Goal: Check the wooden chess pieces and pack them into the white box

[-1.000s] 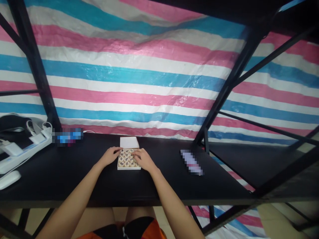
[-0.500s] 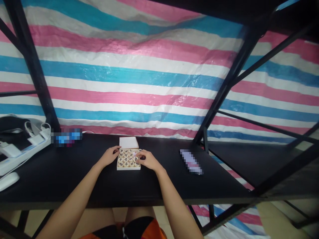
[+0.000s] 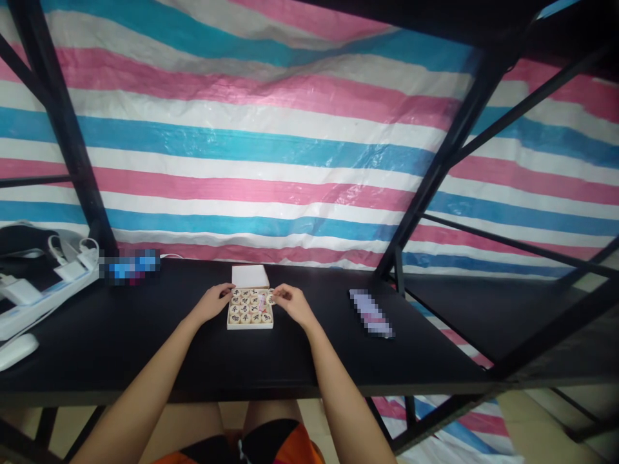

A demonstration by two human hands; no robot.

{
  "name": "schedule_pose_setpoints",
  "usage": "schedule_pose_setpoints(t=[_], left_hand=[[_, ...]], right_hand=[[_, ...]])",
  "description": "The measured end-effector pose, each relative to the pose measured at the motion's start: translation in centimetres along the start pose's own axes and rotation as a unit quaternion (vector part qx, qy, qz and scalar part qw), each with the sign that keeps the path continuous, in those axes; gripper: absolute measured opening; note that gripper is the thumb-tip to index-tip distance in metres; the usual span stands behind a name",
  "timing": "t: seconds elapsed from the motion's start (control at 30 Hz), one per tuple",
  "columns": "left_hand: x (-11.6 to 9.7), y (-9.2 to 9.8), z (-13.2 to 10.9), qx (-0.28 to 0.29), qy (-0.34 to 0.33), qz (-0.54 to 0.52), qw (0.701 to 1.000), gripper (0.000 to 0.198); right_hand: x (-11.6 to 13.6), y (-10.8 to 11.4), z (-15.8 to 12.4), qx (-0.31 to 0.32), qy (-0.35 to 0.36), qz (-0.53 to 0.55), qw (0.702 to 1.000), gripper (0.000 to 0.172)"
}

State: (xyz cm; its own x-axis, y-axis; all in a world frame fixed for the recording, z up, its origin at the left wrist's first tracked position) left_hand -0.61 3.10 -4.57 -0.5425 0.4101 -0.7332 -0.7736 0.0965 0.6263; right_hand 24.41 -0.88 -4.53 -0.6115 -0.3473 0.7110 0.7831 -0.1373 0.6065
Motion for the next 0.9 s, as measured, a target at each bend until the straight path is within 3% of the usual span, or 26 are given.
schedule_pose_setpoints(t=[0.2, 0.33, 0.5, 0.7, 0.9], left_hand=[[0.0, 0.0, 0.0, 0.001, -0.002, -0.005, 1.000, 0.040], [0.0, 0.0, 0.0, 0.003, -0.002, -0.008, 1.000, 0.040], [0.0, 0.0, 0.1, 0.005, 0.002, -0.008, 1.000, 0.040], [0.3, 0.0, 0.1, 0.006, 0.004, -0.011, 1.000, 0.039], [0.4, -0.1, 0.2, 0.009, 0.002, -0.017, 1.000, 0.039]], right_hand=[[-2.2, 0.9, -0.2, 0.014, -0.052, -0.024, 0.998, 0.014], [-1.9, 0.1, -0.4, 0.037, -0.053, -0.048, 0.997, 0.011], [-1.3, 0.0, -0.2, 0.020, -0.036, -0.074, 0.996, 0.010], [1.1, 0.1, -0.7, -0.002, 0.032, -0.091, 0.995, 0.011], [3.6, -0.4, -1.9, 0.033, 0.149, -0.133, 0.979, 0.012]])
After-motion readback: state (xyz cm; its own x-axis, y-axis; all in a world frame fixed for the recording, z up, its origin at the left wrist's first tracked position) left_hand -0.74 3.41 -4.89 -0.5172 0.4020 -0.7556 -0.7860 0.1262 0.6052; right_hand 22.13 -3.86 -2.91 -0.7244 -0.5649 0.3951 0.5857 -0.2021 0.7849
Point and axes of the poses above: each hand's wrist, its own z-axis towards the middle knuckle, its own y-axis out of the back of the hand, x = y × z, the point moved 2 cm from there along z, towards the middle knuckle, and after that the axes turned 9 degrees about -z, right-handed, at the moved point
